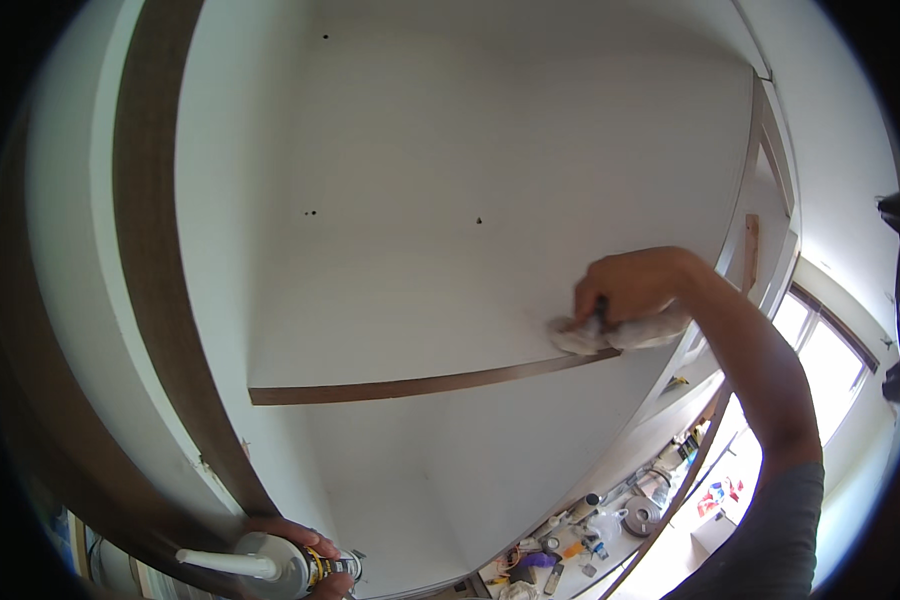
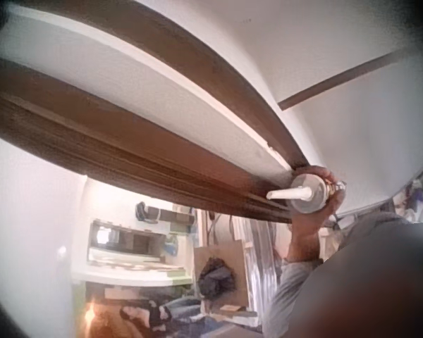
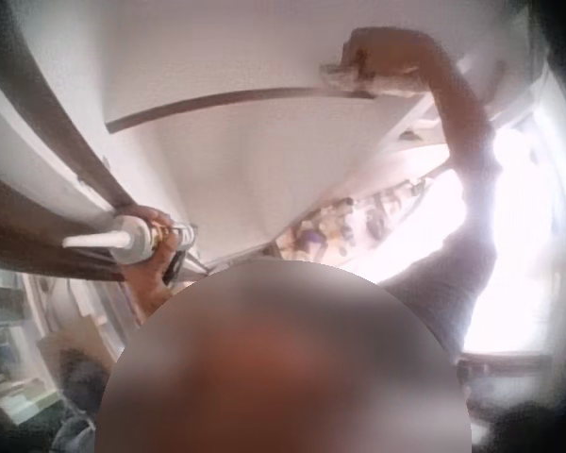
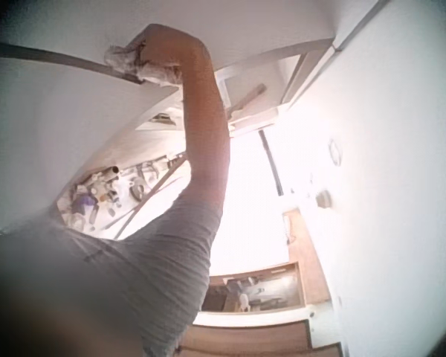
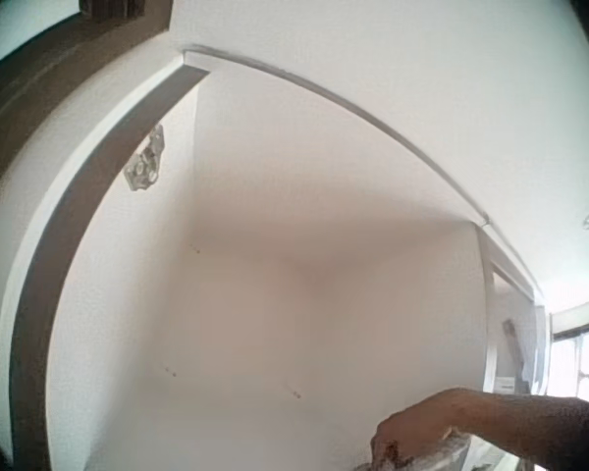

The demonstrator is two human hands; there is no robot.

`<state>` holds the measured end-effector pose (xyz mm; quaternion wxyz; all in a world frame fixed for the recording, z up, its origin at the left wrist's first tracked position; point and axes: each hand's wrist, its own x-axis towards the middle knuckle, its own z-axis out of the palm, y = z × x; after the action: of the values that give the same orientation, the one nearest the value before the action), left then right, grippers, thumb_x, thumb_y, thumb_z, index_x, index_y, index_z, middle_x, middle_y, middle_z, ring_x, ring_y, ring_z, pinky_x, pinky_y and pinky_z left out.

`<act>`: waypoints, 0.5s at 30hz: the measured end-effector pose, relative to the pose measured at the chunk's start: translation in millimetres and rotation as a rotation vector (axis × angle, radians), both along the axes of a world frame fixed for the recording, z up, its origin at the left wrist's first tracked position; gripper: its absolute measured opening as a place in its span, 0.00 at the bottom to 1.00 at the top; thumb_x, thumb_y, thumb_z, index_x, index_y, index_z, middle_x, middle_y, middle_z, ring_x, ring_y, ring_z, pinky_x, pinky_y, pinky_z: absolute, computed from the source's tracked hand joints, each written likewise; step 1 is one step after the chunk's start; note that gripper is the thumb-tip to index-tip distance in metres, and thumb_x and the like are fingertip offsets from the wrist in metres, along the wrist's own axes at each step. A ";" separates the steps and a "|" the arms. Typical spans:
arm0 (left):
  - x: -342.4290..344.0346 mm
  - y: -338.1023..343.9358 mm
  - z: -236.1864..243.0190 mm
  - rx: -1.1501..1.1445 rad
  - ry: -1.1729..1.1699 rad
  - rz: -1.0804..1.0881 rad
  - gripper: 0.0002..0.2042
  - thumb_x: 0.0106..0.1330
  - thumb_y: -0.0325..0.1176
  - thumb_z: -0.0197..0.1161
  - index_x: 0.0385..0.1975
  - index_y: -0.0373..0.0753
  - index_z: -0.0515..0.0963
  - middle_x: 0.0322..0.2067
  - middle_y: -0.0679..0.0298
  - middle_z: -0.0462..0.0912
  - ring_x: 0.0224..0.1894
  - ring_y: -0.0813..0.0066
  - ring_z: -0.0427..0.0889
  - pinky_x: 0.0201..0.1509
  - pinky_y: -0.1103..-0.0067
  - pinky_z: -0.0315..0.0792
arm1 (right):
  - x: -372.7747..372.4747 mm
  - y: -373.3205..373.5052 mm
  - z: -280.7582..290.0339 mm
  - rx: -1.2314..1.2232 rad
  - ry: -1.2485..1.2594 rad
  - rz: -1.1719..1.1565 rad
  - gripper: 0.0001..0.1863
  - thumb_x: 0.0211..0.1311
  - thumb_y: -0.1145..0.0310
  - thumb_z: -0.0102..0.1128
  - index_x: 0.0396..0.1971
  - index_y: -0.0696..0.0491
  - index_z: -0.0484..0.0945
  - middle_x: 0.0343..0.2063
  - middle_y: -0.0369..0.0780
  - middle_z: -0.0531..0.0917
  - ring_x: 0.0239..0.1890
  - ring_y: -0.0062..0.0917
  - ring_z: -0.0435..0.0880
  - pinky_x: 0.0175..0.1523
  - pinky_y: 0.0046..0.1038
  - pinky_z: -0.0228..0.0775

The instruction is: The person applies caulk from a caulking gun into small holes on the interior back panel of a white cabinet, then uses a finger to smooth each bead. The person also applies caulk along the seam where a wooden trim meets the cabinet interior and smooths it.

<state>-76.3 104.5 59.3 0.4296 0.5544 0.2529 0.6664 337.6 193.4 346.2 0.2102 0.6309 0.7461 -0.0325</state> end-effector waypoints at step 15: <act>16.2 -14.8 20.3 -0.062 -0.106 -0.093 0.27 0.49 0.29 0.86 0.45 0.35 0.75 0.31 0.59 0.86 0.34 0.68 0.88 0.43 0.69 0.85 | -39.3 -35.7 -92.8 0.960 1.023 0.377 0.16 0.73 0.67 0.66 0.56 0.55 0.85 0.46 0.44 0.90 0.46 0.28 0.89 0.53 0.29 0.80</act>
<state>-60.1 89.7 79.5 0.4897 0.5160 0.2244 0.6661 298.3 157.7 253.4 -0.4630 0.4200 0.7793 0.0444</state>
